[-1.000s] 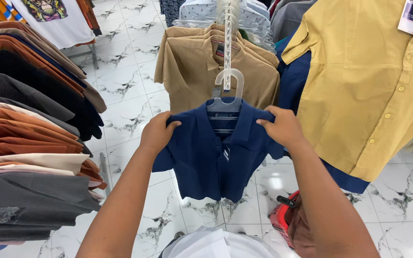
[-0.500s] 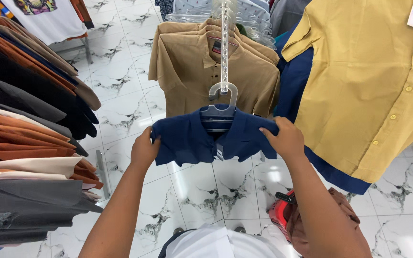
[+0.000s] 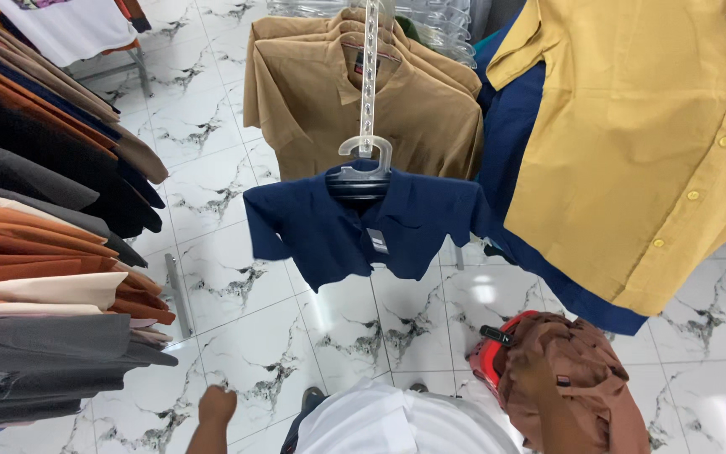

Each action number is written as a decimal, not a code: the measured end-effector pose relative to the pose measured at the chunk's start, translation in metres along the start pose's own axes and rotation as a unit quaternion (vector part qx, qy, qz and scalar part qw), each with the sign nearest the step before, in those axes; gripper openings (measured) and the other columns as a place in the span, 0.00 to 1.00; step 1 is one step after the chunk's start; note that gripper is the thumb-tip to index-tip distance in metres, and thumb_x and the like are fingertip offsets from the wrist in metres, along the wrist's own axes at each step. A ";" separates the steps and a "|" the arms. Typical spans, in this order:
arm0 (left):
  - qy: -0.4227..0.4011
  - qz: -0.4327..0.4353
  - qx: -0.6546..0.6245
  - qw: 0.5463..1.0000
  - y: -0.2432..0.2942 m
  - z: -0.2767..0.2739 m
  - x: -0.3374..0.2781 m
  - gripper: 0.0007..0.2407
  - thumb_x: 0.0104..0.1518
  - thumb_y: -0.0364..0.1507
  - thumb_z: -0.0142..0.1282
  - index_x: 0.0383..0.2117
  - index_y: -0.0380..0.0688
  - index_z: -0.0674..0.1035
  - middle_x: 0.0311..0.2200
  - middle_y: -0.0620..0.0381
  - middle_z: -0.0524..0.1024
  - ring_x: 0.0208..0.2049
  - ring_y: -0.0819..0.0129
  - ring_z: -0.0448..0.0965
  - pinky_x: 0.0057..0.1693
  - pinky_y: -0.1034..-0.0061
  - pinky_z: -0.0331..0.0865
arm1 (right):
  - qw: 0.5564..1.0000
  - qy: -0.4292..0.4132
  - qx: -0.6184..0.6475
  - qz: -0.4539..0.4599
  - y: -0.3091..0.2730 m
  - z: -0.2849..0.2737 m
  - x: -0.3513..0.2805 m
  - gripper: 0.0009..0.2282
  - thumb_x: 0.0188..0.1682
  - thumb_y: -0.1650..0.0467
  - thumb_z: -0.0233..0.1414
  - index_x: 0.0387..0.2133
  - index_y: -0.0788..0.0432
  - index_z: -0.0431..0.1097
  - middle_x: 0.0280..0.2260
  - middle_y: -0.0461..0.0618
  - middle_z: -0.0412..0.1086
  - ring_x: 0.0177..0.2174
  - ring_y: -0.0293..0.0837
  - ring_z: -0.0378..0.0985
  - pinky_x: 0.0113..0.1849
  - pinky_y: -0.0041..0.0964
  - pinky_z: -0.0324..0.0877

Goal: The person takes a shirt from a rack, removes it from its hanger, unfolds it, and then places it back onto the hanger and buttons it.

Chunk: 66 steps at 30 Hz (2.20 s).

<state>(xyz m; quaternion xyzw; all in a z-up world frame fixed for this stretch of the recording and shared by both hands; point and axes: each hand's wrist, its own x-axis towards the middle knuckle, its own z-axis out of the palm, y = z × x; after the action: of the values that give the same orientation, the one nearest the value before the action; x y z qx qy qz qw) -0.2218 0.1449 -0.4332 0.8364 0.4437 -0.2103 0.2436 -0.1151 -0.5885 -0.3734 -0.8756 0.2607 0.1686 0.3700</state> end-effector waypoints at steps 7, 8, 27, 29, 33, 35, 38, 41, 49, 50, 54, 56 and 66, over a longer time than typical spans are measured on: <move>-0.054 0.170 -0.177 0.968 0.072 0.077 -0.062 0.10 0.58 0.36 0.59 0.41 0.50 0.85 0.40 0.56 0.86 0.43 0.66 0.85 0.50 0.70 0.75 | 0.980 -0.097 -0.172 -0.001 -0.069 0.009 -0.042 0.12 0.43 0.60 0.47 0.36 0.41 0.77 0.37 0.35 0.82 0.41 0.41 0.81 0.40 0.40 0.67; -0.056 0.159 -0.178 0.970 0.119 0.065 -0.081 0.10 0.58 0.36 0.59 0.41 0.50 0.85 0.40 0.56 0.86 0.43 0.66 0.85 0.50 0.70 0.75 | 0.978 -0.106 -0.179 0.000 -0.094 0.017 -0.039 0.12 0.43 0.60 0.47 0.36 0.41 0.77 0.37 0.35 0.82 0.41 0.41 0.81 0.40 0.40 0.67; -0.151 0.278 -0.445 0.838 0.442 0.020 -0.033 0.17 0.58 0.32 0.63 0.48 0.30 0.78 0.38 0.39 0.77 0.35 0.53 0.82 0.40 0.63 0.78 | 0.921 -0.143 0.344 -0.115 -0.407 0.191 -0.021 0.25 0.52 0.75 0.48 0.63 0.69 0.51 0.37 0.57 0.66 0.35 0.46 0.72 0.39 0.40 0.70; -0.150 0.294 -0.450 0.830 0.417 0.043 -0.012 0.15 0.63 0.26 0.55 0.52 0.28 0.78 0.40 0.37 0.78 0.38 0.54 0.80 0.45 0.63 0.77 | 0.915 -0.123 0.378 -0.067 -0.390 0.216 -0.015 0.26 0.53 0.71 0.47 0.64 0.68 0.48 0.35 0.56 0.64 0.33 0.45 0.69 0.37 0.42 0.68; -0.179 0.389 -0.394 0.813 0.418 0.014 -0.021 0.16 0.68 0.25 0.46 0.62 0.51 0.72 0.47 0.53 0.75 0.43 0.62 0.77 0.52 0.62 0.74 | 0.918 -0.042 0.377 -0.116 -0.375 0.242 0.022 0.19 0.55 0.69 0.52 0.58 0.64 0.61 0.29 0.49 0.67 0.29 0.41 0.70 0.35 0.39 0.67; -0.200 0.403 -0.349 0.822 0.403 -0.001 -0.044 0.19 0.70 0.25 0.43 0.68 0.57 0.67 0.58 0.55 0.71 0.57 0.56 0.73 0.60 0.60 0.70 | 0.929 -0.012 0.353 -0.111 -0.373 0.243 0.007 0.19 0.54 0.69 0.53 0.56 0.64 0.61 0.32 0.52 0.65 0.32 0.46 0.69 0.37 0.43 0.66; -0.221 0.398 -0.342 0.822 0.389 0.011 -0.040 0.18 0.71 0.25 0.42 0.67 0.54 0.68 0.57 0.53 0.72 0.56 0.57 0.74 0.60 0.60 0.70 | 0.952 0.063 0.278 -0.114 -0.381 0.240 -0.012 0.17 0.51 0.69 0.56 0.50 0.64 0.60 0.42 0.61 0.61 0.42 0.62 0.65 0.44 0.57 0.63; -0.238 0.385 -0.336 0.826 0.376 0.019 -0.032 0.17 0.72 0.26 0.41 0.66 0.50 0.70 0.56 0.51 0.74 0.54 0.57 0.76 0.60 0.60 0.71 | 0.964 0.130 0.199 -0.119 -0.392 0.228 -0.033 0.17 0.49 0.69 0.58 0.45 0.64 0.60 0.51 0.70 0.56 0.53 0.77 0.61 0.51 0.70 0.60; -0.186 0.387 -0.324 0.843 0.397 -0.048 -0.098 0.19 0.70 0.29 0.45 0.16 0.46 0.73 0.11 0.60 0.65 0.16 0.76 0.60 0.30 0.78 0.58 | 0.916 -0.059 0.358 -0.173 -0.369 0.222 -0.023 0.14 0.56 0.74 0.46 0.54 0.64 0.66 0.49 0.62 0.66 0.53 0.60 0.68 0.56 0.57 0.63; -0.187 0.394 -0.324 0.839 0.398 -0.044 -0.098 0.19 0.70 0.29 0.45 0.16 0.46 0.73 0.11 0.60 0.65 0.16 0.76 0.60 0.30 0.78 0.58 | 0.915 -0.052 0.359 -0.177 -0.362 0.220 -0.012 0.14 0.56 0.74 0.46 0.54 0.64 0.66 0.49 0.62 0.66 0.53 0.60 0.68 0.56 0.57 0.63; -0.219 0.346 -0.393 0.823 0.384 -0.004 -0.093 0.17 0.69 0.32 0.49 0.19 0.40 0.77 0.16 0.56 0.71 0.23 0.73 0.64 0.38 0.71 0.61 | 0.850 -0.163 0.472 -0.167 -0.330 0.213 -0.001 0.13 0.56 0.75 0.46 0.54 0.61 0.65 0.48 0.60 0.66 0.44 0.53 0.75 0.47 0.51 0.72; -0.216 0.327 -0.432 0.812 0.378 0.015 -0.085 0.15 0.67 0.30 0.50 0.26 0.32 0.81 0.21 0.50 0.75 0.30 0.70 0.67 0.44 0.65 0.65 | 0.793 -0.217 0.550 -0.147 -0.326 0.204 0.001 0.19 0.52 0.80 0.45 0.59 0.65 0.60 0.56 0.68 0.64 0.49 0.60 0.74 0.51 0.59 0.71; -0.074 0.379 -0.361 0.849 0.390 0.001 -0.193 0.10 0.63 0.24 0.57 0.20 0.47 0.79 0.12 0.61 0.74 0.15 0.83 0.67 0.30 0.86 0.66 | 0.830 -0.300 0.465 -0.066 -0.313 0.120 -0.012 0.15 0.57 0.73 0.46 0.55 0.64 0.72 0.39 0.57 0.71 0.35 0.49 0.78 0.38 0.50 0.82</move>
<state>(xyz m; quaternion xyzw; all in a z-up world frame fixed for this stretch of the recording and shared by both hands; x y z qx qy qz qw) 0.0075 -0.1688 -0.2380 0.7747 0.1179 0.0121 0.6211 0.0451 -0.3111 -0.2729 -0.5219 0.1259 0.2568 0.8036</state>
